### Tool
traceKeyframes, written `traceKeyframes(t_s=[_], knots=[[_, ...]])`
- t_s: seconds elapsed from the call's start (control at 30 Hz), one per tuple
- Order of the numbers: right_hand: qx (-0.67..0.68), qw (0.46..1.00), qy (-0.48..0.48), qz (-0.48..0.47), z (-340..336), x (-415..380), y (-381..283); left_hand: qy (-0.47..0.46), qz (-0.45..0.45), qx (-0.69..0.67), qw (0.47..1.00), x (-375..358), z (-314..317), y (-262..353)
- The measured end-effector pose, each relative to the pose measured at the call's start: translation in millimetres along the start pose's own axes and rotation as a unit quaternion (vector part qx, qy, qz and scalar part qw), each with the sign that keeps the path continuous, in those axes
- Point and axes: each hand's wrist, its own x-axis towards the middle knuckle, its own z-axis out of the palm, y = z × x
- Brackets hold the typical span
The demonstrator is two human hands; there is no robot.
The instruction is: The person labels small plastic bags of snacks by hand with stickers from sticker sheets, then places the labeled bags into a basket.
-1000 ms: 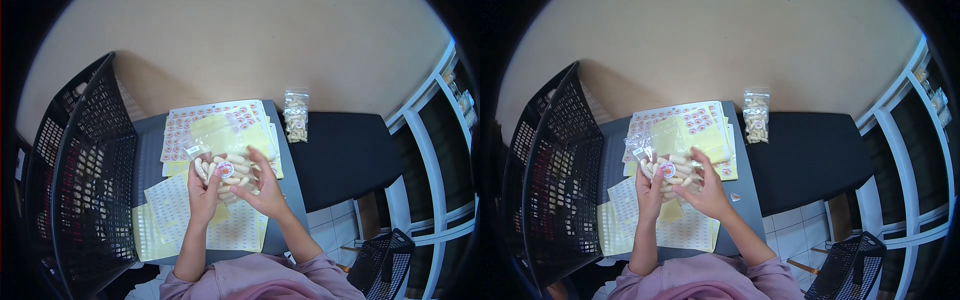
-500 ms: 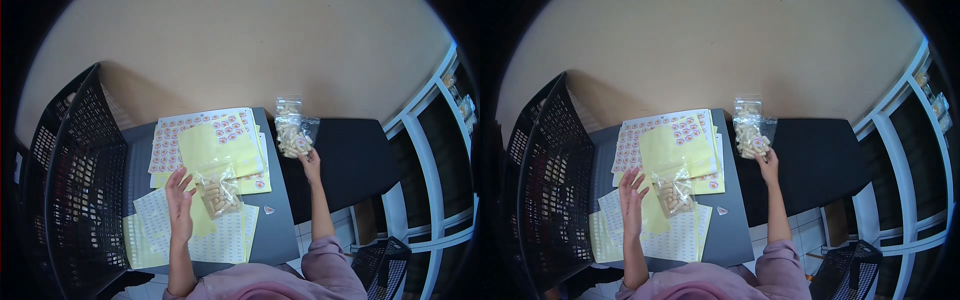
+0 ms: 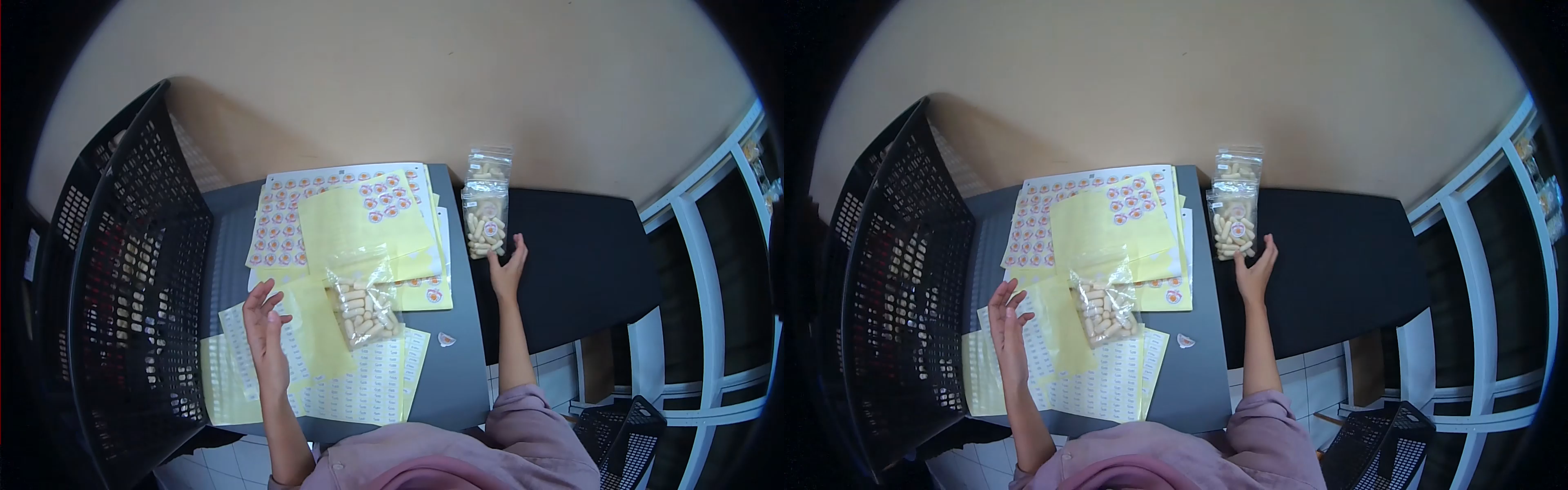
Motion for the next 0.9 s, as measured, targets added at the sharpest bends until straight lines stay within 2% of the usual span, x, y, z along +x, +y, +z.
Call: traceKeyframes(t_s=[0.03, 0.1, 0.13, 0.2, 0.23, 0.33, 0.5, 0.57, 0.6, 0.67, 0.7, 0.8, 0.87, 0.9], knots=[[-0.020, 1.000, 0.016, 0.003, -4, 1, -11, 0.004, -0.001, 0.003, 1.000, 0, -1, -3], [0.010, 1.000, 0.028, -0.009, -17, -1, -51, -0.055, -0.052, 0.070, 0.995, 1, -2, -10], [0.036, 0.999, -0.008, -0.009, -24, -4, -75, -0.080, -0.089, 0.099, 0.988, 1, 2, -8], [0.098, 0.992, -0.073, -0.030, -28, -13, -119, -0.106, -0.096, 0.105, 0.984, 0, 13, -15], [0.119, 0.984, -0.121, -0.057, -21, -19, -129, -0.137, -0.102, 0.110, 0.979, 0, 19, -20], [0.012, 0.941, -0.338, -0.028, -8, -40, -172, -0.163, -0.086, 0.083, 0.979, 1, 33, -29], [-0.013, 0.930, -0.352, -0.105, 4, -60, -195, -0.177, -0.043, 0.058, 0.981, 4, 40, -32], [0.181, 0.923, -0.339, 0.004, 1, -66, -195, -0.145, -0.055, -0.056, 0.986, 1, 39, -16], [0.180, 0.923, -0.339, 0.003, -3, -68, -198, -0.144, -0.054, -0.058, 0.986, 1, 37, -11], [0.363, 0.835, -0.384, 0.153, -14, -73, -209, -0.143, -0.017, -0.090, 0.986, 0, 32, -2], [0.362, 0.835, -0.386, 0.152, -17, -77, -213, -0.141, -0.017, -0.090, 0.986, 0, 28, -1], [0.381, 0.802, -0.442, 0.128, -20, -86, -226, -0.166, -0.004, -0.108, 0.980, -2, 19, 3], [0.347, 0.862, -0.367, -0.042, -20, -91, -240, -0.126, 0.038, -0.117, 0.984, -6, 14, 6], [0.348, 0.862, -0.368, -0.043, -19, -92, -247, -0.126, 0.038, -0.116, 0.984, -9, 12, 7]])
